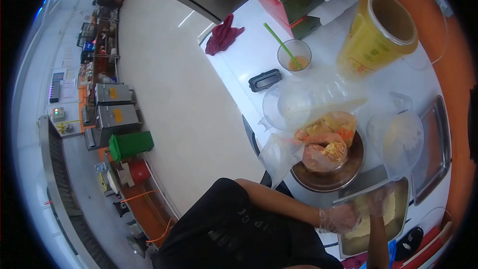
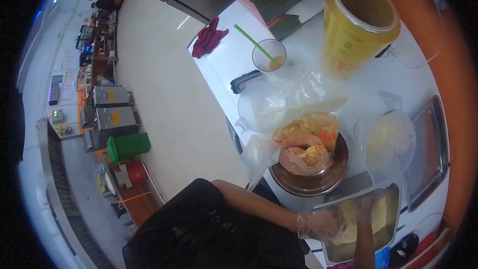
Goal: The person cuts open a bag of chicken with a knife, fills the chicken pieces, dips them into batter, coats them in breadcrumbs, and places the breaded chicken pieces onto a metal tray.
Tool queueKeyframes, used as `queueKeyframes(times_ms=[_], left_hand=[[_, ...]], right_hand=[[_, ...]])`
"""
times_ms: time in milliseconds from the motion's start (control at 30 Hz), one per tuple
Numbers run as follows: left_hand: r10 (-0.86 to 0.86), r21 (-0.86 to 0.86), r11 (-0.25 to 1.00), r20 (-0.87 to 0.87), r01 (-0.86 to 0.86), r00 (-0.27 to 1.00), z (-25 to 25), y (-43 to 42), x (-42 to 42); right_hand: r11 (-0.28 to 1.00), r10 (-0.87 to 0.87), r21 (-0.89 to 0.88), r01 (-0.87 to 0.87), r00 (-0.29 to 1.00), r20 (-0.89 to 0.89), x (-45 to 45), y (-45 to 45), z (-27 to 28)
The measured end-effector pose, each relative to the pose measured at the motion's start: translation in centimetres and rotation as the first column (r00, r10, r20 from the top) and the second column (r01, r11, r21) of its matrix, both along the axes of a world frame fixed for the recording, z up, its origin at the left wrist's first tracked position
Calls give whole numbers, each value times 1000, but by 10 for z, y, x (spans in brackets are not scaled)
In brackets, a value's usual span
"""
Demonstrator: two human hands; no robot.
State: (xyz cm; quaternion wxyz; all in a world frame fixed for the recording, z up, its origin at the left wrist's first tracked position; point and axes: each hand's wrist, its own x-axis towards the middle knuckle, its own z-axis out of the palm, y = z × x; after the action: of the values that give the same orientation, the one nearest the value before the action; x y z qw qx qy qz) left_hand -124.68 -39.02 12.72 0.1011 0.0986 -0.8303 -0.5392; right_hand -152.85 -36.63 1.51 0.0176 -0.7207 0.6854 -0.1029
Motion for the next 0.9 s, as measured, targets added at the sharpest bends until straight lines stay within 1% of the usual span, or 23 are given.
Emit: queueKeyframes(times_ms=[33, 67, 100, 133, 167, 200, 233, 267, 333, 367, 433, 467, 500, 533, 567, 667, 700, 733, 767, 800, 833, 867, 900], left_hand=[[18, 251, 968, -78, 2, 997, -4, -4, 2], [55, 483, 875, -155, 27, 986, -9, -7, 3], [73, 391, 920, -142, -12, 987, -9, 0, 2], [76, 141, 988, -77, -65, 994, 0, -2, 4], [61, 12, 998, -47, -61, 997, 8, -11, 9], [38, -55, 998, -30, -40, 999, 16, -20, 12], [20, -95, 995, -24, -22, 1000, 20, -25, 13], [2, -129, 992, -17, -4, 1000, 24, -29, 14], [18, -179, 984, -4, -19, 1000, 17, -25, 9], [49, -205, 978, -1, -48, 999, 2, -16, 1], [196, -344, 920, -6, -186, 981, -78, 49, -47], [197, -273, 942, -11, -193, 980, -40, 24, -25], [228, -217, 949, -30, -229, 973, -14, 6, -9], [254, -183, 949, -44, -258, 966, -5, 3, -2], [283, -154, 944, -69, -291, 957, 1, 5, -2], [224, -169, 957, -79, -234, 971, 13, -10, 3], [90, -234, 969, 17, -84, 996, 45, -40, 20], [33, -275, 961, 87, -8, 996, 56, -53, 25], [-24, -312, 947, 156, 72, 988, 66, -65, 29], [-6, -324, 944, 186, 67, 983, 66, -65, 28], [54, -316, 949, 187, 8, 981, 57, -51, 21], [114, -306, 950, 188, -52, 975, 47, -37, 13], [229, -289, 941, 162, -176, 960, 16, -9, -7]], right_hand=[[1000, -7, -17, 9, 997, 81, 5, -4, -2], [999, -2, -45, 9, 989, 151, 11, -8, -8], [999, -4, -49, 14, 977, 214, 16, -3, -10], [999, 1, -50, 14, 956, 294, 16, 3, -16], [999, -37, -16, 50, 894, 446, 19, 6, -19], [986, -168, 138, 97, 560, 811, 13, 13, -29], [939, -305, 330, 102, -203, 930, 16, 14, -28], [903, -322, 425, 60, -562, 762, 18, 17, -26], [948, -294, 305, 89, -116, 949, -24, 24, -47], [981, -194, 172, 92, 363, 911, -44, 29, -71], [937, -289, 302, 176, -95, 953, -24, 20, -69], [905, -282, 361, 224, -321, 904, -14, 15, -69], [939, -287, 295, 177, -72, 955, -8, 7, -58], [987, -151, 144, 64, 644, 750, 11, -3, -25], [998, 32, -66, -24, 992, 126, 43, -23, 24], [979, 114, -189, -74, 971, 212, 46, -35, 24], [998, 34, -68, -18, 967, 253, 30, -27, 15], [998, -48, 48, 35, 955, 291, 2, -15, -11], [997, -32, 79, 13, 968, 247, -3, -21, -19], [994, -13, 109, -9, 979, 204, -9, -28, -26], [993, 95, 67, -100, 993, 75, -5, -40, -14], [979, 173, -115, -167, 984, 47, 5, -49, -6], [929, 234, -294, -227, 972, -9, 16, -57, 3]])
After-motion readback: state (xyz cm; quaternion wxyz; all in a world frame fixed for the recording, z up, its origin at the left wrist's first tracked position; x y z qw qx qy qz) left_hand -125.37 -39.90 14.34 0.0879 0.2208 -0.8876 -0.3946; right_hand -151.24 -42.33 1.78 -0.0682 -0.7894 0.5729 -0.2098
